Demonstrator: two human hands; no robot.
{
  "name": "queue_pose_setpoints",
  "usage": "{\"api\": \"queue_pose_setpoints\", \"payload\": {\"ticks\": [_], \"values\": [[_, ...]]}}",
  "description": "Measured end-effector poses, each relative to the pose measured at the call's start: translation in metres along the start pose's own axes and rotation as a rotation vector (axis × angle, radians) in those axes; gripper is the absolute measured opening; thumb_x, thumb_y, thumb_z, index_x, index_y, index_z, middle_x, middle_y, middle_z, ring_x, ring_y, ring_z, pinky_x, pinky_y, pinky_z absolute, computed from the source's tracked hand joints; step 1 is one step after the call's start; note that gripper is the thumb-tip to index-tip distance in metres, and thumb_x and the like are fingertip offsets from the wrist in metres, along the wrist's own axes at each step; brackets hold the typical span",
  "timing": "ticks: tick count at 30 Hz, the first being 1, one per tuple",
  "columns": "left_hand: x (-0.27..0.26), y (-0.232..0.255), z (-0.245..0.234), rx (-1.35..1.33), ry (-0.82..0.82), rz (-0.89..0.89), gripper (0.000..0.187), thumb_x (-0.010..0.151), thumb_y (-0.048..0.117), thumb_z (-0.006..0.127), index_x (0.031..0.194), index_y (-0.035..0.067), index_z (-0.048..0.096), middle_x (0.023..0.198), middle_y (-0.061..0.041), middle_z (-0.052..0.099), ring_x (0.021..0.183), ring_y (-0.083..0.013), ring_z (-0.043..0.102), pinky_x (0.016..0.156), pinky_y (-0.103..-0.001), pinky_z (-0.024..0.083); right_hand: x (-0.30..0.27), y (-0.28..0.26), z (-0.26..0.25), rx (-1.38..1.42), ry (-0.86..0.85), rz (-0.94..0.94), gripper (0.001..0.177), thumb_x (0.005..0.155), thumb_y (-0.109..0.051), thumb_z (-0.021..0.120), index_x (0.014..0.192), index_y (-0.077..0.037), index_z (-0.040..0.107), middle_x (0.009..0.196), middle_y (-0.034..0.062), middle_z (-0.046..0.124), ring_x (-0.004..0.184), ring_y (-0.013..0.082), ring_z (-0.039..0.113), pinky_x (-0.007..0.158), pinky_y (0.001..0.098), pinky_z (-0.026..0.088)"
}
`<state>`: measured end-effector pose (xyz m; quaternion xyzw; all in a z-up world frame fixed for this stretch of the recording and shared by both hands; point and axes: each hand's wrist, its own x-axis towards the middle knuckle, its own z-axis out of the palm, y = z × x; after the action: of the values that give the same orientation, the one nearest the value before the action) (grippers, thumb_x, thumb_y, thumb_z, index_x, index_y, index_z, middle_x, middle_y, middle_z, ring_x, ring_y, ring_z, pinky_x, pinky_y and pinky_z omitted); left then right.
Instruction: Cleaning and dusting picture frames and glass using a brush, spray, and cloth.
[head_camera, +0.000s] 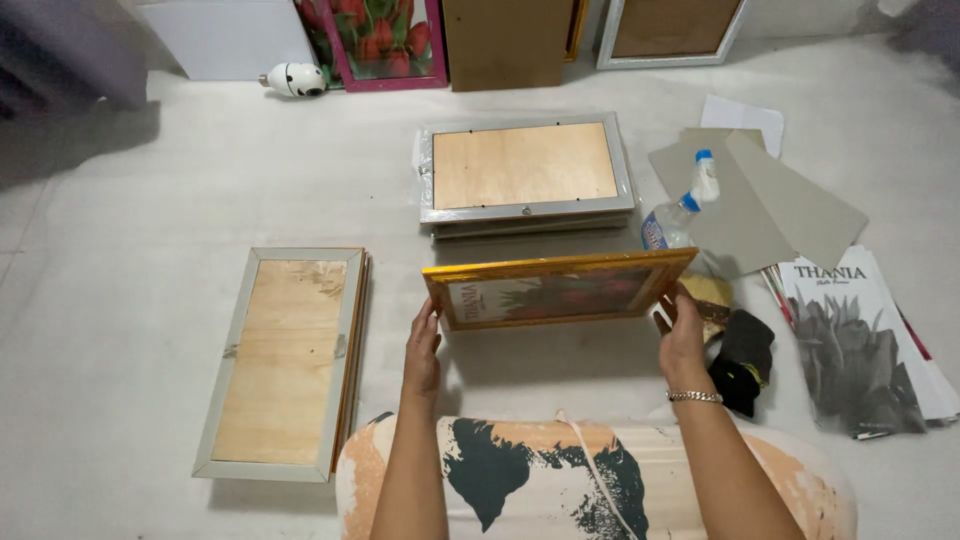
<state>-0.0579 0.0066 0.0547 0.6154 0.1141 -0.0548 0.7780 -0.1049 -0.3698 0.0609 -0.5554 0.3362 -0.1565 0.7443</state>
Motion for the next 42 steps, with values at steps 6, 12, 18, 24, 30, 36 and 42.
{"api": "queue_pose_setpoints", "payload": {"ticks": [6, 12, 18, 24, 30, 36, 42], "values": [[0.012, -0.026, -0.011, -0.157, 0.040, -0.110, 0.057, 0.100, 0.050, 0.056, 0.149, 0.021, 0.056, 0.132, -0.007, 0.051, 0.119, -0.0242, 0.048, 0.110, -0.042, 0.041, 0.042, 0.038, -0.038, 0.181, 0.010, 0.014, 0.051, 0.102, -0.045, 0.057, 0.144, -0.017, 0.051, 0.144, 0.0098, 0.053, 0.136, 0.0322, 0.049, 0.118, 0.0491, 0.038], [-0.001, -0.001, -0.004, -0.393, -0.010, -0.026, 0.054, 0.103, 0.039, 0.055, 0.150, 0.011, 0.053, 0.119, -0.008, 0.069, 0.110, -0.0179, 0.065, 0.109, -0.037, 0.047, 0.039, 0.027, -0.035, 0.287, -0.035, 0.045, 0.045, 0.100, -0.046, 0.058, 0.137, -0.019, 0.057, 0.138, 0.0055, 0.059, 0.131, 0.0298, 0.054, 0.117, 0.0427, 0.043], [-0.001, 0.003, -0.004, -0.368, 0.000, -0.134, 0.068, 0.103, 0.051, 0.045, 0.159, 0.013, 0.039, 0.150, -0.016, 0.054, 0.139, -0.0291, 0.050, 0.119, -0.046, 0.034, 0.025, 0.012, -0.027, 0.322, -0.092, 0.112, 0.040, 0.098, -0.037, 0.050, 0.124, -0.012, 0.069, 0.126, 0.0096, 0.069, 0.113, 0.0232, 0.068, 0.102, 0.0337, 0.056], [0.013, -0.020, -0.016, -0.343, 0.038, -0.251, 0.066, 0.097, 0.032, 0.057, 0.158, 0.015, 0.040, 0.152, -0.020, 0.052, 0.140, -0.0358, 0.049, 0.118, -0.051, 0.034, 0.057, 0.041, -0.052, 0.306, -0.143, 0.179, 0.045, 0.089, -0.019, 0.055, 0.132, -0.016, 0.067, 0.128, 0.0098, 0.067, 0.111, 0.0238, 0.068, 0.098, 0.0331, 0.057], [0.035, -0.059, -0.038, -0.256, 0.097, -0.335, 0.059, 0.091, 0.018, 0.066, 0.147, 0.010, 0.054, 0.136, -0.020, 0.062, 0.125, -0.0343, 0.060, 0.106, -0.050, 0.046, 0.057, 0.036, -0.058, 0.039, -0.136, 0.351, 0.056, 0.091, -0.020, 0.058, 0.147, -0.018, 0.055, 0.145, 0.0140, 0.051, 0.125, 0.0333, 0.057, 0.103, 0.0454, 0.050], [0.052, -0.105, -0.053, 0.008, 0.127, -0.306, 0.056, 0.087, 0.019, 0.071, 0.140, 0.007, 0.060, 0.125, -0.017, 0.069, 0.117, -0.0291, 0.066, 0.099, -0.045, 0.053, 0.084, 0.071, -0.066, -0.573, -0.076, 0.443, 0.071, 0.090, -0.048, 0.072, 0.152, -0.022, 0.049, 0.161, 0.0080, 0.033, 0.146, 0.0416, 0.032, 0.105, 0.0728, 0.028], [0.052, -0.110, -0.055, 0.559, 0.086, -0.296, 0.058, 0.083, 0.035, 0.075, 0.139, 0.020, 0.066, 0.124, -0.010, 0.071, 0.117, -0.0278, 0.068, 0.099, -0.042, 0.055, 0.088, 0.116, -0.068, -0.686, -0.064, 0.262, 0.058, 0.087, -0.031, 0.072, 0.138, -0.005, 0.062, 0.133, 0.0208, 0.060, 0.119, 0.0397, 0.058, 0.090, 0.0525, 0.049]]}}
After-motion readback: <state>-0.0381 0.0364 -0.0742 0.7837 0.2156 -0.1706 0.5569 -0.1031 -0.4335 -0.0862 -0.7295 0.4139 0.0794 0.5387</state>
